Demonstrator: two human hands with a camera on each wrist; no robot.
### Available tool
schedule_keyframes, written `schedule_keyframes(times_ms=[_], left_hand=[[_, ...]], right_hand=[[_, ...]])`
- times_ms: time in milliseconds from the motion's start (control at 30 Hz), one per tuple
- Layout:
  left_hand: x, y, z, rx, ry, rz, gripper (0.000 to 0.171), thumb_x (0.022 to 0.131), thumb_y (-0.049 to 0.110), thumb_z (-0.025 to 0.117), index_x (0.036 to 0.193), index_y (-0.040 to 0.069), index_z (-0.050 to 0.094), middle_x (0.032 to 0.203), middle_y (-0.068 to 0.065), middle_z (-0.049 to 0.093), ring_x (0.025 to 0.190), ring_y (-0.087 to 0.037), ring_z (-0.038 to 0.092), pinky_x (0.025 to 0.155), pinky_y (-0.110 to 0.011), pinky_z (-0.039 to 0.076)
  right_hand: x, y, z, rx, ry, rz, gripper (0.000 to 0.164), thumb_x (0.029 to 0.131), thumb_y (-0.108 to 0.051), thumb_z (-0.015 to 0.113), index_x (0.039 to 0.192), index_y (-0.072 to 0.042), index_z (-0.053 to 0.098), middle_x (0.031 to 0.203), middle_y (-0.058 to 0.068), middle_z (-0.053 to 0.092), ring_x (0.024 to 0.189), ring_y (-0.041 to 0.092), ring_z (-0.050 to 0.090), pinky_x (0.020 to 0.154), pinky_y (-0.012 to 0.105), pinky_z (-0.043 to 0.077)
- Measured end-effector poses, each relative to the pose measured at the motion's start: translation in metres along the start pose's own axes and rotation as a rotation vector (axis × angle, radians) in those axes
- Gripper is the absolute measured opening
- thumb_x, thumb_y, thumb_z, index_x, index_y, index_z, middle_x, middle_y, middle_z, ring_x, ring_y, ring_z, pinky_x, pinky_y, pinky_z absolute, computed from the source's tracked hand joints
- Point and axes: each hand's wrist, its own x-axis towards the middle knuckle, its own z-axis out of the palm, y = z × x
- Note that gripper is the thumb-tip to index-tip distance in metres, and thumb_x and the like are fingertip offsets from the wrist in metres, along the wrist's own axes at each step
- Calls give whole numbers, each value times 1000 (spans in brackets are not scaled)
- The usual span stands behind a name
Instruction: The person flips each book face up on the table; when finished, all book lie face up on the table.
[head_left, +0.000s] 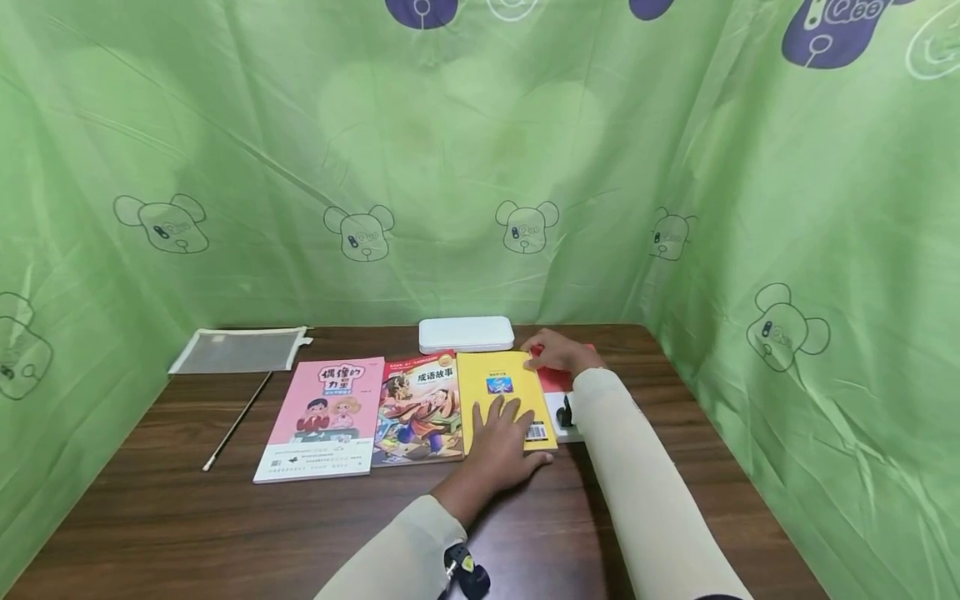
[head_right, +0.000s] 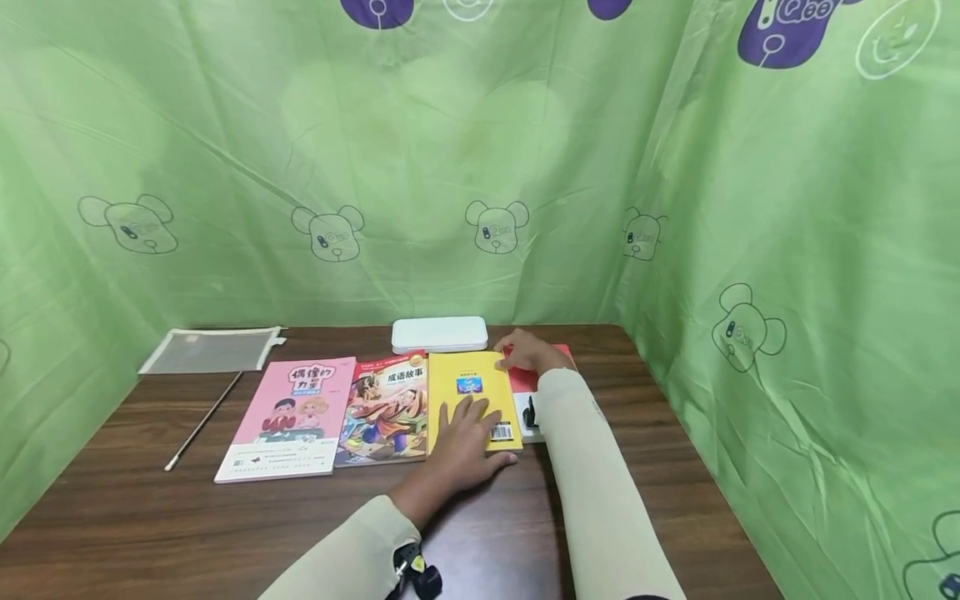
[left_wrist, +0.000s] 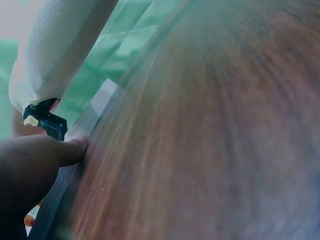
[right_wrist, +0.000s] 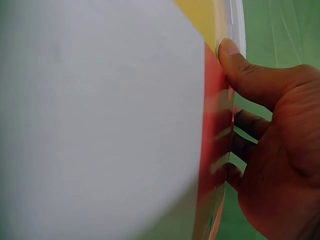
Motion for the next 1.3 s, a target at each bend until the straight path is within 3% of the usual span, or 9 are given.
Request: schedule_keyframes(times_ms=[333, 600, 800, 1000, 1167, 1300], left_hand=[[-1, 2, -1, 2, 39, -3, 74, 94, 70, 73, 148, 20, 65, 161, -11, 56, 156, -41, 45, 122, -81, 32], [-1, 2, 1, -18, 40, 22, 70, 98, 68, 70, 148, 19, 65, 162, -13, 55, 156, -43, 45, 121, -83, 31], [-1, 3, -2, -36, 70, 20, 68, 98, 64, 71, 149, 19, 64, 162, -13, 55, 155, -43, 45, 120, -83, 33], [-3, 4, -6, -92, 113, 34, 68, 101, 61, 69, 152, 17, 61, 163, -15, 54, 155, -44, 46, 118, -84, 36], [-4, 7, -11, -159, 148, 45, 67, 104, 56, 67, 155, 13, 57, 164, -18, 52, 156, -45, 45, 118, -82, 38], [-3, 7, -14, -210, 157, 49, 68, 106, 54, 65, 158, 11, 53, 165, -19, 50, 157, -45, 44, 119, -78, 40]], right_hand=[[-1, -3, 1, -13, 4, -9, 44, 101, -36, 79, 142, -23, 72, 170, 15, 40, 141, 39, 46, 122, 59, 44], [2, -2, 4, 21, 11, -20, 40, 101, -31, 78, 138, -16, 72, 150, 14, 55, 131, 33, 52, 113, 52, 50], [-1, -6, 1, 50, 31, -81, 39, 102, -31, 75, 136, -12, 72, 140, 15, 62, 126, 33, 55, 114, 55, 49], [-4, -11, -5, 113, 32, -94, 36, 102, -30, 75, 132, -11, 72, 133, 14, 67, 123, 31, 59, 114, 55, 51], [-5, -16, -11, 110, 78, -156, 33, 100, -28, 76, 128, -9, 73, 132, 14, 70, 123, 31, 61, 117, 57, 49], [-8, -21, -17, 171, 85, -200, 29, 102, -24, 74, 125, -7, 72, 129, 15, 72, 118, 32, 65, 116, 57, 51]])
